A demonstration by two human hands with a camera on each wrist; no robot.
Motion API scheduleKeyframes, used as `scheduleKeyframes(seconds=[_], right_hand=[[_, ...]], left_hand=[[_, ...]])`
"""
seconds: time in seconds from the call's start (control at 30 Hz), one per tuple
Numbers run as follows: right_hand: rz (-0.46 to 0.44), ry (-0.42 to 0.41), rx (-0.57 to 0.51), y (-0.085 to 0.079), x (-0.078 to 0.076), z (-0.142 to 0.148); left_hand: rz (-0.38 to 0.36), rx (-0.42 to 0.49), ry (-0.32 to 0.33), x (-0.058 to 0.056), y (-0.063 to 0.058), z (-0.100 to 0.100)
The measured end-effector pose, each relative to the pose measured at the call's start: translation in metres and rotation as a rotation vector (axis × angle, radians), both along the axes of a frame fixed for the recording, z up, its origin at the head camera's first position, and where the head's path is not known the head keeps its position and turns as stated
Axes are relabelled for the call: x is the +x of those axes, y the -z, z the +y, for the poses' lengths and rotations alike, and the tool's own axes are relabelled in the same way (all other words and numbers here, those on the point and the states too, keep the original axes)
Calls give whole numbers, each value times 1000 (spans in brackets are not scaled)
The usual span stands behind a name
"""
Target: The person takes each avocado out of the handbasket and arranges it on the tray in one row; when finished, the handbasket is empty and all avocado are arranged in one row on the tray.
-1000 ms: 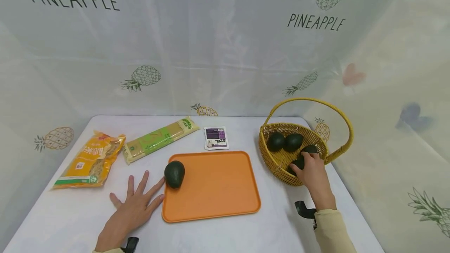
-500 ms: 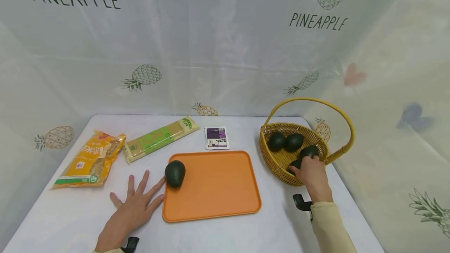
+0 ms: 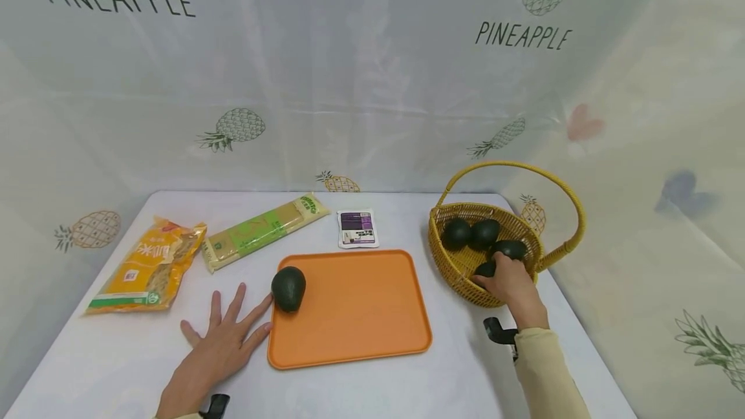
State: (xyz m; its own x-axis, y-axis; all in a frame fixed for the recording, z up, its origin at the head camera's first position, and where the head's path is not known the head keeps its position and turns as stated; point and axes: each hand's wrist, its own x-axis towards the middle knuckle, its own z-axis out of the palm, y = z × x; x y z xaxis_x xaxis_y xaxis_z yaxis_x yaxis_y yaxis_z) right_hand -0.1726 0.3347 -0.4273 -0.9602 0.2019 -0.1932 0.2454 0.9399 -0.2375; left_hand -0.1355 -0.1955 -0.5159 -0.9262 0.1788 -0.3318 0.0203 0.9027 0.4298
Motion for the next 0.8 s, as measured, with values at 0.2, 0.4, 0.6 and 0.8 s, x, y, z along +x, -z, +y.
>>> scheduleKeyframes(seconds=[0.2, 0.4, 0.6, 0.8], right_hand=[[6, -19, -36, 2, -1, 6], [39, -13, -50, 4, 0, 6], [66, -20, -56, 2, 2, 4], [109, -35, -74, -4, 7, 0]], left_hand=[[-6, -9, -3, 0, 1, 0], [-7, -4, -5, 0, 2, -1], [3, 0, -3, 1, 2, -1], [18, -9, 5, 1, 3, -1]])
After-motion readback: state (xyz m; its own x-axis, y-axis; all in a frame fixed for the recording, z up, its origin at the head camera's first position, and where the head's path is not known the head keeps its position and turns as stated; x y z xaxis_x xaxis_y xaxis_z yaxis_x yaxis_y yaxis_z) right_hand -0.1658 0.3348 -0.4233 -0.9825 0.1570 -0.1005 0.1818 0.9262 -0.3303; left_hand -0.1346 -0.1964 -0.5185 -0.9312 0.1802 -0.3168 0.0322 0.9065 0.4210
